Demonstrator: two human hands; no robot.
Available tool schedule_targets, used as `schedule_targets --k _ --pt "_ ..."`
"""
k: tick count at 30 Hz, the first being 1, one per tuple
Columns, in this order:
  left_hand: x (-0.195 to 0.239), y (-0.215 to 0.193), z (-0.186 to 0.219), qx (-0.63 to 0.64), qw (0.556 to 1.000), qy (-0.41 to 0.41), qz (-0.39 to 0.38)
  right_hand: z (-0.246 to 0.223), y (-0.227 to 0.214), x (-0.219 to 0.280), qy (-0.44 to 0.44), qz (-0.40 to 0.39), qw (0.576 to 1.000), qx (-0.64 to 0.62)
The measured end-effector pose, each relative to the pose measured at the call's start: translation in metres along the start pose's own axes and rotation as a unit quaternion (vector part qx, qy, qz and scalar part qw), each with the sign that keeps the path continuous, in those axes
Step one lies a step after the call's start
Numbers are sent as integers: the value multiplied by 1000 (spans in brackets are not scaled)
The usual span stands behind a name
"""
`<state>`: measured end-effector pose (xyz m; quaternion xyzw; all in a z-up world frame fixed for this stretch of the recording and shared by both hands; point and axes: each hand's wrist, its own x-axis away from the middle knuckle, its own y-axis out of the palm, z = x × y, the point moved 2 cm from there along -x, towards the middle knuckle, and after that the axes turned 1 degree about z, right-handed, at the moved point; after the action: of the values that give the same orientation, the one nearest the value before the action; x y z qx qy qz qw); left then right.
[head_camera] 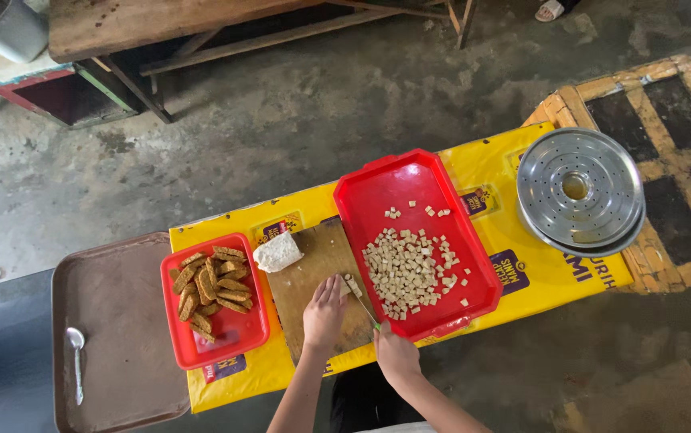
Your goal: The person uses a knife to cut a white block into small cubes on a wooden cutting board and places the pieces into a red tray. Fried corn cobs are visible in a separate red tray nearby.
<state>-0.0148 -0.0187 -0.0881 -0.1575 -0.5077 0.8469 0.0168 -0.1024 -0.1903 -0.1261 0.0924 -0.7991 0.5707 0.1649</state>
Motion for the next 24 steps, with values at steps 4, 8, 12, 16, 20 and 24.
schedule_targets --k 4,8,12,16,20,24 --pt "4 1 0 24 1000 -7 14 -6 3 -15 -21 38 999 -8" --pt "4 2 3 31 999 -28 22 10 -3 -14 23 -5 999 -31" --pt "3 2 9 55 998 -9 -7 41 -21 -15 109 45 992 -50" --pt "-8 -1 18 86 996 -32 -13 39 -32 -13 86 65 993 -42" --pt "-6 -8 20 80 997 -22 6 20 -30 -2 1 55 997 -55" --pt "0 -6 16 85 996 -27 -6 9 -27 4 -41 52 997 -29"
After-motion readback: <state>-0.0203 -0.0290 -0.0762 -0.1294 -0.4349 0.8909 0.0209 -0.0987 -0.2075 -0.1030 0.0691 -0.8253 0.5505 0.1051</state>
